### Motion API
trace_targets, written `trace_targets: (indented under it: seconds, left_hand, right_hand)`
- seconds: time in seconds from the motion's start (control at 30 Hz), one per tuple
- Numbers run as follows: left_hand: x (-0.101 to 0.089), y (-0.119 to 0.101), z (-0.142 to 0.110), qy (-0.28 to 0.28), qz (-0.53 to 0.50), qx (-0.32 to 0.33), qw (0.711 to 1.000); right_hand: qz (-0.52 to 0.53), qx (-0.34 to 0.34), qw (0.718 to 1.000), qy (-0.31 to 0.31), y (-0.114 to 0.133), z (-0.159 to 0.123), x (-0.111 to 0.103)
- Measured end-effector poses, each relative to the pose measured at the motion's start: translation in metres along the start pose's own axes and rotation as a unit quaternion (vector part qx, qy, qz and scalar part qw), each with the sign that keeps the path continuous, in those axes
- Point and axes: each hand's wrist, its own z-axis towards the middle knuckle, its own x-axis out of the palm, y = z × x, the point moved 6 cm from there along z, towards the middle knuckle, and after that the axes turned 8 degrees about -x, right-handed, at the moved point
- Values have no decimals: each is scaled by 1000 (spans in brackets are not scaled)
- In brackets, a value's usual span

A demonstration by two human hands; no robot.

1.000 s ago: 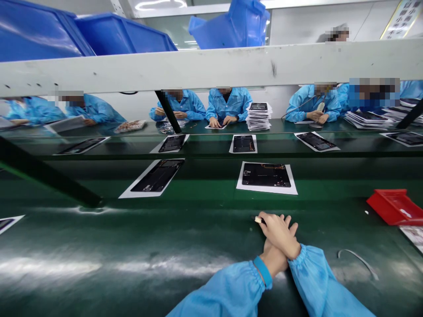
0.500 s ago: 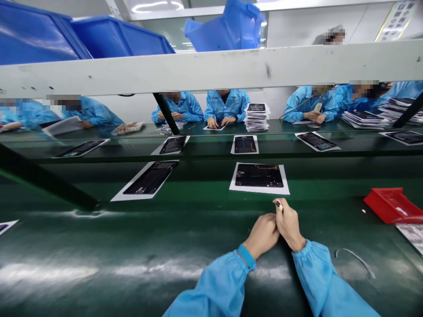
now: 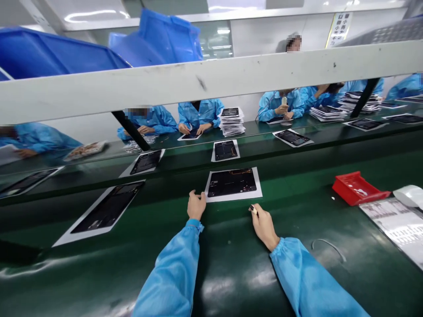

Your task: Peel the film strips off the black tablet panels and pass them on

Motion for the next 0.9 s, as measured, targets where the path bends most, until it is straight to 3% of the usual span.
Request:
trace_targets:
  seconds: [0.17,0.33,0.43,0.53,0.73,0.9]
  left_hand:
    - [13,-3,8,44,-16,-42,998]
    - [15,0,3,57,-135,-54,988]
    - [15,-3,-7,90,-244,-72,963]
    - [17,-11,-23,159,-343,-102,920]
    - [24,-19,-80,297,-432,-167,835]
    - [14,5,-164,304,-465,-185,811]
  right_hand:
    - [25,2,1000,8,3,0,1]
    - [49,11,999,1,3,2,0]
    - [66,12,998,-5,4,2,-1]
    - [85,13,996,-16,3,1,-2]
    - [115,46,989,-86,-9,1,-7]
    - [127,89,971,-182,-17,3,-25]
